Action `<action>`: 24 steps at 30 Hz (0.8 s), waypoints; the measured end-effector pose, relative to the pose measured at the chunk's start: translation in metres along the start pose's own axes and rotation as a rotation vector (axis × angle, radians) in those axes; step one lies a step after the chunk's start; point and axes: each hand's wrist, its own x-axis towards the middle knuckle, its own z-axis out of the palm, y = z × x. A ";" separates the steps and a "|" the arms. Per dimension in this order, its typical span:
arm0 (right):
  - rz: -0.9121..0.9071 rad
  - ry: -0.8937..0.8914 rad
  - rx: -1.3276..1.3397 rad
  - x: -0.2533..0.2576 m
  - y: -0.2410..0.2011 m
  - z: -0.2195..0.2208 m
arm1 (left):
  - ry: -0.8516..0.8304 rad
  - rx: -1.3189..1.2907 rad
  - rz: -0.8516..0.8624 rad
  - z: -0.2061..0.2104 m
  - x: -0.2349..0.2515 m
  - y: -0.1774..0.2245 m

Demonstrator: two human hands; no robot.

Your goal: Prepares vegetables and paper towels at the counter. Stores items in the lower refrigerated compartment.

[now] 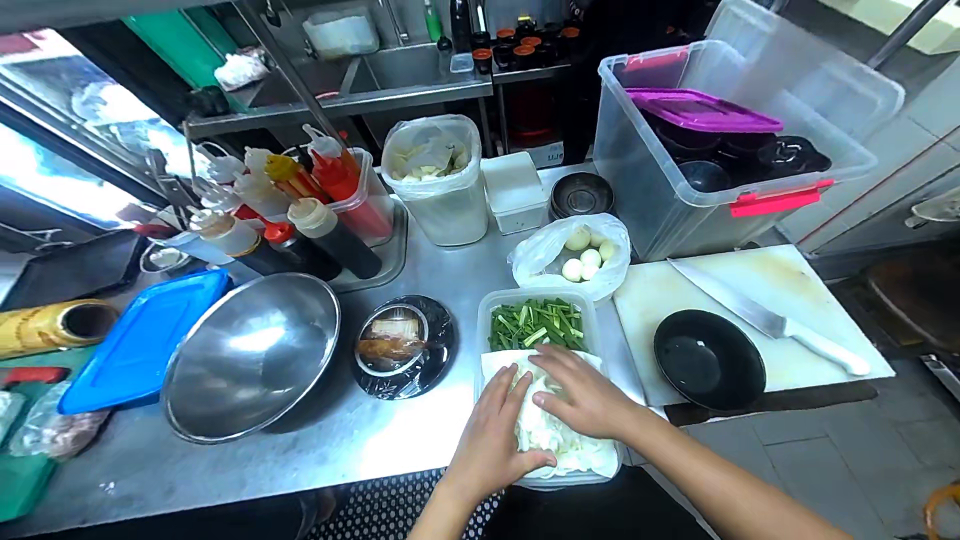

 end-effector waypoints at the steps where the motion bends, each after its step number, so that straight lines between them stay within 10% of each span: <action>1: -0.015 -0.036 0.005 0.001 0.001 0.003 | 0.015 -0.015 0.001 0.000 0.001 0.000; 24: -0.173 0.048 -0.251 -0.028 0.014 0.032 | -0.023 0.082 -0.040 0.011 0.000 0.013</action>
